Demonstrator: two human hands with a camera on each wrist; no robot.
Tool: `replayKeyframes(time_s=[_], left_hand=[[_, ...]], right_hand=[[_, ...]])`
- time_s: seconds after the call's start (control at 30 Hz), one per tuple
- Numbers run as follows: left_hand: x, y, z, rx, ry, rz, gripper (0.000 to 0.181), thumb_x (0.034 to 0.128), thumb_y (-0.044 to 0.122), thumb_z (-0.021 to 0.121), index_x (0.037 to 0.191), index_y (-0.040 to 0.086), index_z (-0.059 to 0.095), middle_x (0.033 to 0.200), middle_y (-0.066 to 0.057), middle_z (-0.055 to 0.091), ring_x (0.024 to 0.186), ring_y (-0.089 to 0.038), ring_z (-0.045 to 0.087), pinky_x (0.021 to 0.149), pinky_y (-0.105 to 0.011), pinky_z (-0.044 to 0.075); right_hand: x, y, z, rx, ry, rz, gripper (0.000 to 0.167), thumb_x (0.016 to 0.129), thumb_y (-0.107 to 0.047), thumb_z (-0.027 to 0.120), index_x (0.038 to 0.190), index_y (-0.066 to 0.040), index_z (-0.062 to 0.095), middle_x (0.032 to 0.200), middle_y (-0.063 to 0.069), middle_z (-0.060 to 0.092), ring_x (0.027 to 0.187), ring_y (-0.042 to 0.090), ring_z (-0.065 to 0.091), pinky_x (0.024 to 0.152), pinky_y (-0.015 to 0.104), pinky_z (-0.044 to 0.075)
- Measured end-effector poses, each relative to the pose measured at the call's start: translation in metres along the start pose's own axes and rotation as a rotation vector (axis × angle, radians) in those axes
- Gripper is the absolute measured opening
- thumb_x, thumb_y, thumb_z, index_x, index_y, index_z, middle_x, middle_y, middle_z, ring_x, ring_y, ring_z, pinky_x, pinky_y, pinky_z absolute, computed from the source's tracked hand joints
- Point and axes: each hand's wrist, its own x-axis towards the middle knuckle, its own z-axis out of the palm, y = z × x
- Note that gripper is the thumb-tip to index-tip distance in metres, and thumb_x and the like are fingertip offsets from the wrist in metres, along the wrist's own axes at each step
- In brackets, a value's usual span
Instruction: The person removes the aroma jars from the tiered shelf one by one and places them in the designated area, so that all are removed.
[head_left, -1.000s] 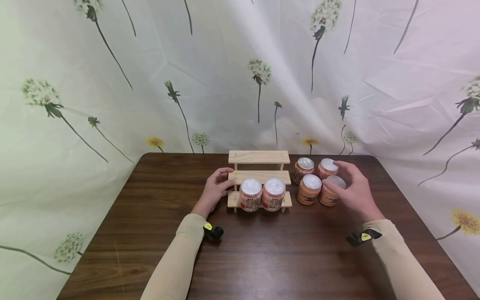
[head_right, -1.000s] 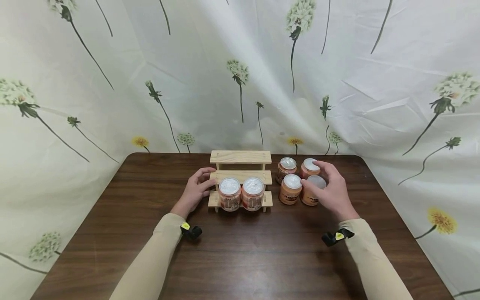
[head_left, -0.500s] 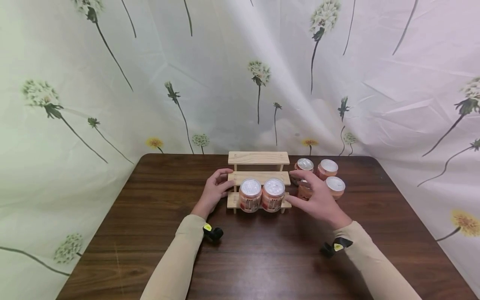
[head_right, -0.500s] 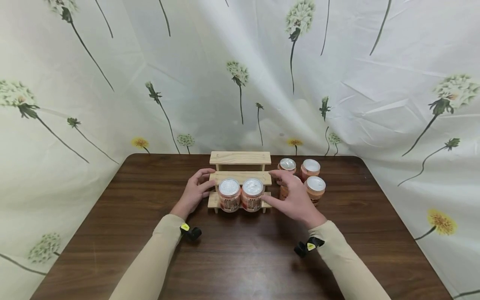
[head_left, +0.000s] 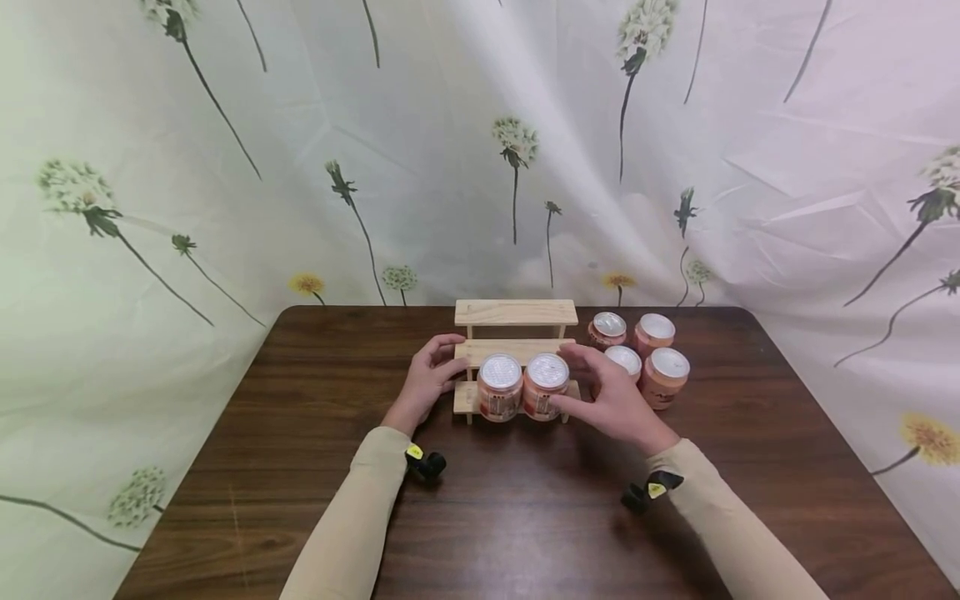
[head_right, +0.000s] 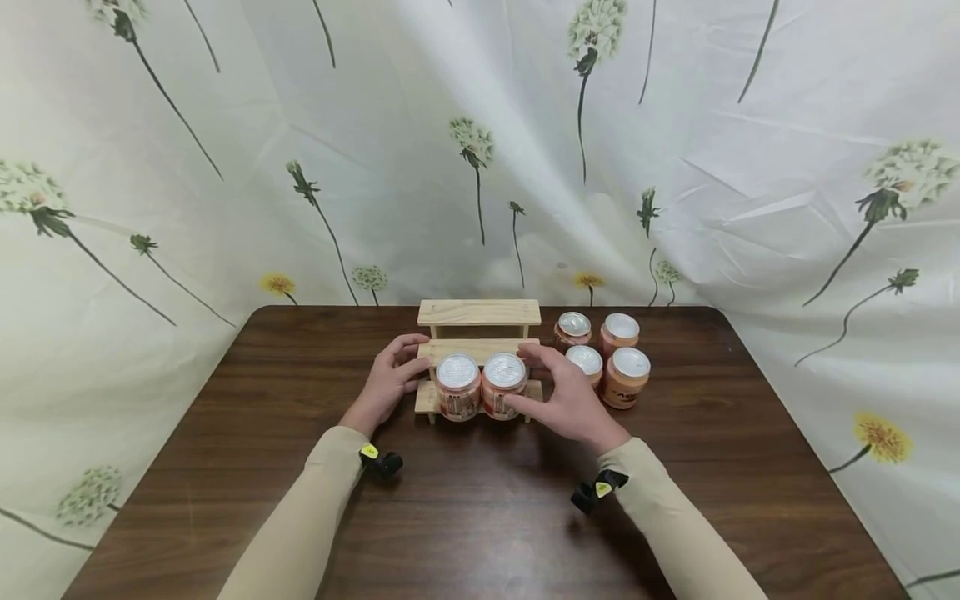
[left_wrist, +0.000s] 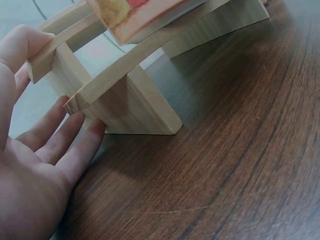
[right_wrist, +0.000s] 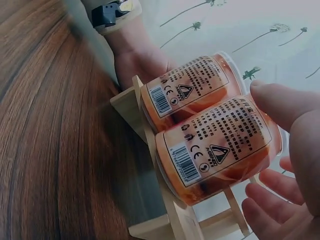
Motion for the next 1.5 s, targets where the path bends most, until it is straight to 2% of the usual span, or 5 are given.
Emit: replayKeyframes(time_s=[0.17, 0.33, 0.6, 1.23, 1.5], left_hand=[[0.001, 0.000, 0.000, -0.005, 0.003, 0.004, 0.042, 0.0989, 0.015, 0.074, 0.139, 0.015, 0.061, 0.136, -0.014, 0.061, 0.113, -0.022, 0.066, 0.081, -0.034, 0.059], [0.002, -0.001, 0.000, 0.000, 0.006, 0.001, 0.040, 0.0987, 0.016, 0.075, 0.137, 0.016, 0.062, 0.135, -0.013, 0.062, 0.113, -0.022, 0.066, 0.080, -0.033, 0.059], [0.001, -0.002, 0.000, 0.009, 0.003, 0.008, 0.041, 0.0990, 0.016, 0.074, 0.138, 0.016, 0.062, 0.136, -0.012, 0.062, 0.113, -0.021, 0.066, 0.079, -0.033, 0.059], [0.001, -0.002, 0.001, -0.009, 0.001, 0.015, 0.042, 0.0995, 0.014, 0.074, 0.139, 0.014, 0.061, 0.135, -0.015, 0.061, 0.108, -0.017, 0.067, 0.079, -0.031, 0.058], [0.001, -0.003, 0.001, -0.013, 0.000, 0.020, 0.040, 0.0994, 0.014, 0.074, 0.137, 0.016, 0.062, 0.134, -0.012, 0.062, 0.108, -0.017, 0.067, 0.078, -0.031, 0.059]], right_hand=[[0.002, -0.001, 0.005, 0.037, 0.007, 0.053, 0.076, 0.087, -0.024, 0.089, 0.151, -0.007, 0.051, 0.144, 0.013, 0.062, 0.125, 0.032, 0.066, 0.104, 0.056, 0.052], [0.005, 0.002, 0.013, 0.036, 0.013, 0.035, 0.073, 0.086, -0.021, 0.090, 0.148, -0.007, 0.054, 0.134, 0.013, 0.067, 0.116, 0.031, 0.070, 0.098, 0.058, 0.055], [0.008, 0.005, 0.020, 0.056, 0.040, 0.039, 0.064, 0.085, -0.021, 0.091, 0.141, -0.015, 0.058, 0.128, 0.005, 0.068, 0.116, 0.022, 0.067, 0.101, 0.050, 0.054], [0.009, 0.001, 0.021, 0.143, 0.050, 0.066, 0.054, 0.088, -0.014, 0.088, 0.135, -0.010, 0.062, 0.126, 0.009, 0.067, 0.118, 0.027, 0.065, 0.105, 0.055, 0.050], [0.004, 0.004, 0.018, 0.108, 0.074, 0.065, 0.054, 0.086, -0.016, 0.090, 0.132, -0.013, 0.063, 0.122, 0.005, 0.069, 0.110, 0.021, 0.067, 0.098, 0.042, 0.055]])
